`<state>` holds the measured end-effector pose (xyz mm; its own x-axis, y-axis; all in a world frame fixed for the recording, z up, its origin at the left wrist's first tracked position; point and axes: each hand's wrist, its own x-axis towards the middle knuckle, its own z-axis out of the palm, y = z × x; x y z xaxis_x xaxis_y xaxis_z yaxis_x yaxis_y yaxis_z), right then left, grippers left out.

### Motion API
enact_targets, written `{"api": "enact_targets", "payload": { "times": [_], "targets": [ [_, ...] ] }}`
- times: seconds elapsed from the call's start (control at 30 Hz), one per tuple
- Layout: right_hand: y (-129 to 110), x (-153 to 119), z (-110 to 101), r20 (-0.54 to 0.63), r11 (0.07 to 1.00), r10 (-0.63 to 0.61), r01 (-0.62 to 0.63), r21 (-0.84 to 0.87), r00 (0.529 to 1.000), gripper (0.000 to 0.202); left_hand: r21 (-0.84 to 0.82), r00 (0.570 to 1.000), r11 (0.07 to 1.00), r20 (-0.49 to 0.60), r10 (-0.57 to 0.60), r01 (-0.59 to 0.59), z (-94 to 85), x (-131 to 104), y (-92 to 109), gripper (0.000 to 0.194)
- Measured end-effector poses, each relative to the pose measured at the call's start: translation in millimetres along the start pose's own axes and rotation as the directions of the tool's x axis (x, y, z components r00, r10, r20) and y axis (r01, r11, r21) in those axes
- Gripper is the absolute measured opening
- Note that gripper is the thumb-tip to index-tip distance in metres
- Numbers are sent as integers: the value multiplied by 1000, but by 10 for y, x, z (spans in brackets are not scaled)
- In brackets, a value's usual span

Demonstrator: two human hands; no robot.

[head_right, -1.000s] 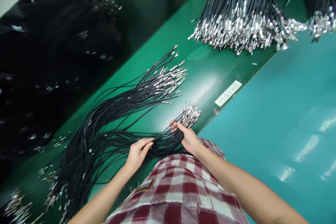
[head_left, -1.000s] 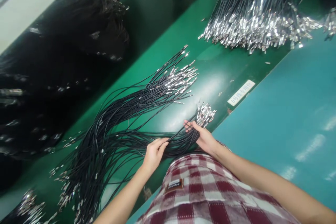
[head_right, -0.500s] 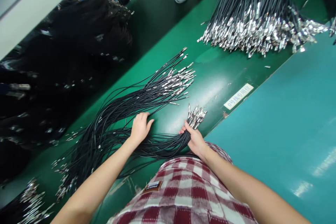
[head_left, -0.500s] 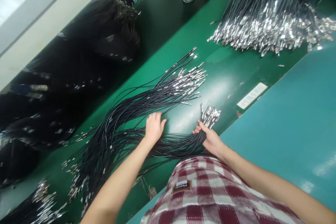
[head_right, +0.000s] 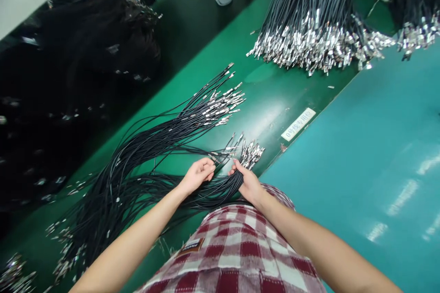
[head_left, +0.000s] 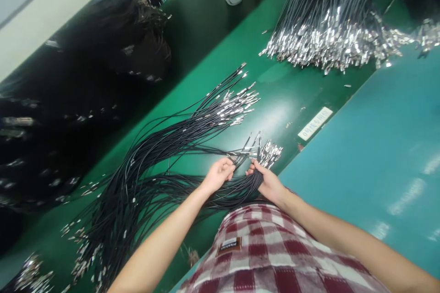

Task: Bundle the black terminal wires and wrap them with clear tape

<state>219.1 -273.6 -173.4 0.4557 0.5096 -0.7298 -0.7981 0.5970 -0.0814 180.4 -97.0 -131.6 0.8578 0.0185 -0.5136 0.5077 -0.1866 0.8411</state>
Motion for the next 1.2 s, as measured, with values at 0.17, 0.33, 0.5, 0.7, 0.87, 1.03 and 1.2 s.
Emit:
{"api": "enact_targets", "payload": {
  "times": [0.17,0.33,0.5,0.7,0.87,1.03,1.2],
  "targets": [
    [-1,9,-19,45,999,-14,16,-30,999,28,118,993,987,-37,113,-108,139,-222,-126,30],
    [-4,-8,-22,108,995,-35,45,-89,994,35,247,983,953,-21,184,-173,199,-293,-119,22],
    [7,-41,-48,75,977,-84,97,-190,994,31,429,972,873,83,218,-232,241,-341,-37,13],
    [10,-61,-31,9,983,-38,39,-179,999,33,738,935,633,-4,354,-236,-116,-54,75,19],
    [-10,-70,18,-24,990,-16,12,-143,1000,31,965,935,263,-112,336,22,-592,213,-57,10],
    [-16,-55,24,-65,991,3,-12,-135,998,28,981,950,190,-22,311,-39,-659,217,-187,13],
    [-16,-39,5,-70,989,8,-18,-146,998,26,978,957,188,28,289,-86,-623,131,-140,8]
  ]
}}
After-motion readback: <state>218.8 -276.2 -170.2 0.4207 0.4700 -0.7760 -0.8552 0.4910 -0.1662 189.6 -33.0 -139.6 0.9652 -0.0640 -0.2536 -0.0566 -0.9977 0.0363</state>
